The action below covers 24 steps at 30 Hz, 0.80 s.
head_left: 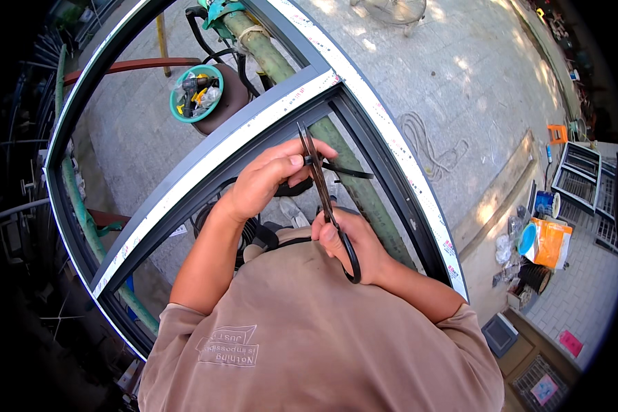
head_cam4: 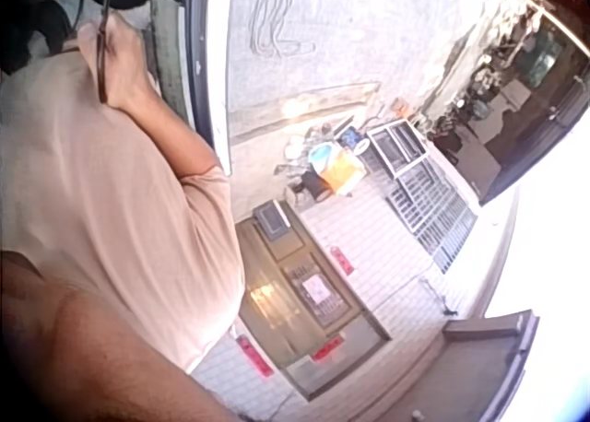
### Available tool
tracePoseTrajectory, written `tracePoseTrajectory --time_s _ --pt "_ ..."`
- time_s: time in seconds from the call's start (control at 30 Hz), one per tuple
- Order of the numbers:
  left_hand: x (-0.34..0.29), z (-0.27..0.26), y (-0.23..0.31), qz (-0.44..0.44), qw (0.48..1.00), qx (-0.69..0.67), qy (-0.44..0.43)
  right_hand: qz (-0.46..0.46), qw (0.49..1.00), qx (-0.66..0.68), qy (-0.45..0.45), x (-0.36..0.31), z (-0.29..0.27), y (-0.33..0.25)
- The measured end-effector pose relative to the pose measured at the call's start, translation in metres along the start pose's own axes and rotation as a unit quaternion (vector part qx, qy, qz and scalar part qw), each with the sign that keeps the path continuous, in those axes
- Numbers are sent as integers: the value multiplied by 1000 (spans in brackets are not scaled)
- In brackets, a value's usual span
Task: The person installs a black rubber seal into the frame of a glass door using shears to cut the rubber and their hands to press it into place.
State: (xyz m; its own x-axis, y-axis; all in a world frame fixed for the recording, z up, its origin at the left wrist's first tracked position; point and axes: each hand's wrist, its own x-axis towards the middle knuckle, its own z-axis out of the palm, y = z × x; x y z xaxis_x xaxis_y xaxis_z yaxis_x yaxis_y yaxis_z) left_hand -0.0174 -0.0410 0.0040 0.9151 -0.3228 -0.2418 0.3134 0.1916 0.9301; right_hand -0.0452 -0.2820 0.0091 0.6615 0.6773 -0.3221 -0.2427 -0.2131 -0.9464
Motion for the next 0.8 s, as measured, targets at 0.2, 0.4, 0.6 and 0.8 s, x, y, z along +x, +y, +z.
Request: tracePoseTrajectory --time_s 0.2,0.4,0.6,0.8 --pt "3 2 -2 17 1000 15 2 0 1000 -3 3 0 -2 0" --pt "3 3 -4 12 1000 -1 8 -11 1000 -18 7 1 -2 0" --pt "3 6 -3 16 1000 -9 18 -21 999 -41 11 1 -2 4" --pt "1 8 -7 12 999 -43 19 -47 997 -62 22 3 1 10"
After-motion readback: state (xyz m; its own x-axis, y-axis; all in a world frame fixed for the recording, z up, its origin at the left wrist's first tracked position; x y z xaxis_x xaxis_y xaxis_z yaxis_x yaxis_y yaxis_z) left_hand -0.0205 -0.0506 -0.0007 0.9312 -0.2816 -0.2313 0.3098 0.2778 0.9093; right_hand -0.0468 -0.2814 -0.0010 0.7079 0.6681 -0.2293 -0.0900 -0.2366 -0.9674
